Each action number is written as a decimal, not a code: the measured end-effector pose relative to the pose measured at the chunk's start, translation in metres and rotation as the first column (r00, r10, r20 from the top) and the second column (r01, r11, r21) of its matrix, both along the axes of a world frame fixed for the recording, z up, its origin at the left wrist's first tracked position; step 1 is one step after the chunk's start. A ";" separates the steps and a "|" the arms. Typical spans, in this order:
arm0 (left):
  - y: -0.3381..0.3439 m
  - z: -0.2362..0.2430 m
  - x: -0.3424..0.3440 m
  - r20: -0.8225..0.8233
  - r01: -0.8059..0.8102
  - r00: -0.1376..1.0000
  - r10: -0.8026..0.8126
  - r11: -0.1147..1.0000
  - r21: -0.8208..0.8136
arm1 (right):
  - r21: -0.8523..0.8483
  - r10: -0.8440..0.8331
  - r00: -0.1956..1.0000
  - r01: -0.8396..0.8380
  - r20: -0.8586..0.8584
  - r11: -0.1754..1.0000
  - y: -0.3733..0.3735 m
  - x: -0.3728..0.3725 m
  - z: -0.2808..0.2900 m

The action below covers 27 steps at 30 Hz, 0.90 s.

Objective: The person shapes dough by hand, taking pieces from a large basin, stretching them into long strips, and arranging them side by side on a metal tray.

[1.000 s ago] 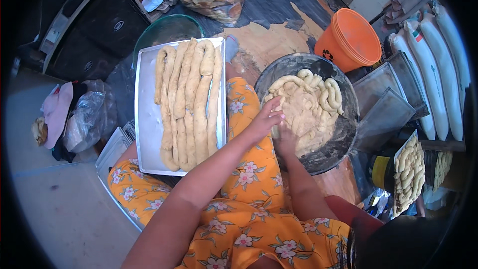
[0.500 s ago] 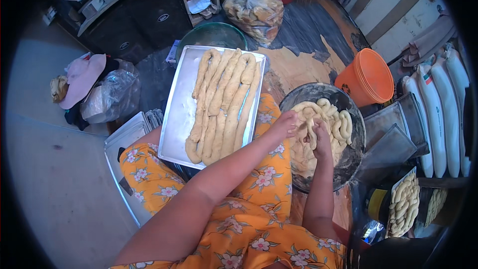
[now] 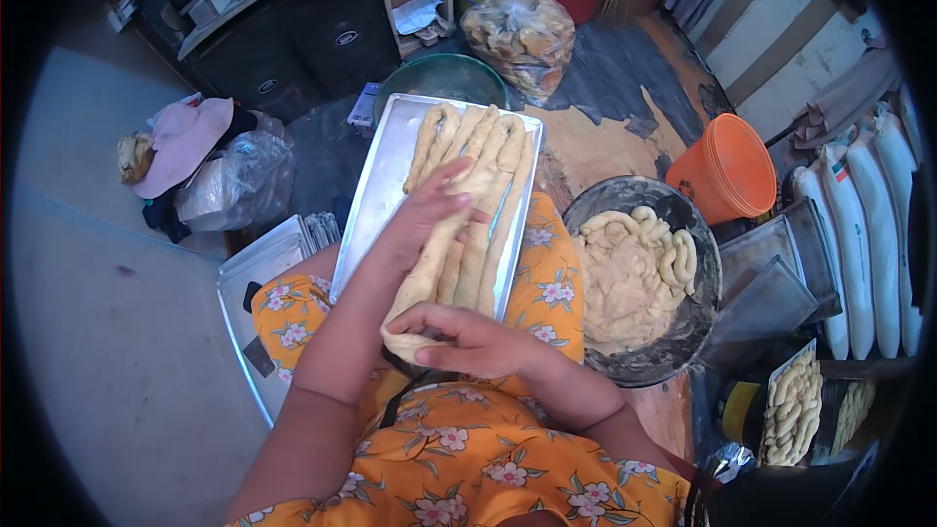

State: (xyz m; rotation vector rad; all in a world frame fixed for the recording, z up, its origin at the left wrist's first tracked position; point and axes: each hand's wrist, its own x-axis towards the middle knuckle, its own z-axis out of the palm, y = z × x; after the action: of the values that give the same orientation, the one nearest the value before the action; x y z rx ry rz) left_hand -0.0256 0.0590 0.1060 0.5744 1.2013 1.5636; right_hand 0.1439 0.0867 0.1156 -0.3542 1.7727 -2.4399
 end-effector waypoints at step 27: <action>-0.171 -0.168 -0.066 -0.180 -0.396 0.915 0.361 0.889 -0.231 | 0.096 -0.282 0.805 0.273 0.522 0.957 -0.008 -0.136 -0.127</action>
State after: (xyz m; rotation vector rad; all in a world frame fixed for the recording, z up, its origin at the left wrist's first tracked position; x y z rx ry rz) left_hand -0.0914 -0.1124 -0.0620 0.2793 1.6717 1.6663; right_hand 0.0079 0.0792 -0.0113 0.5829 1.6689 -2.3644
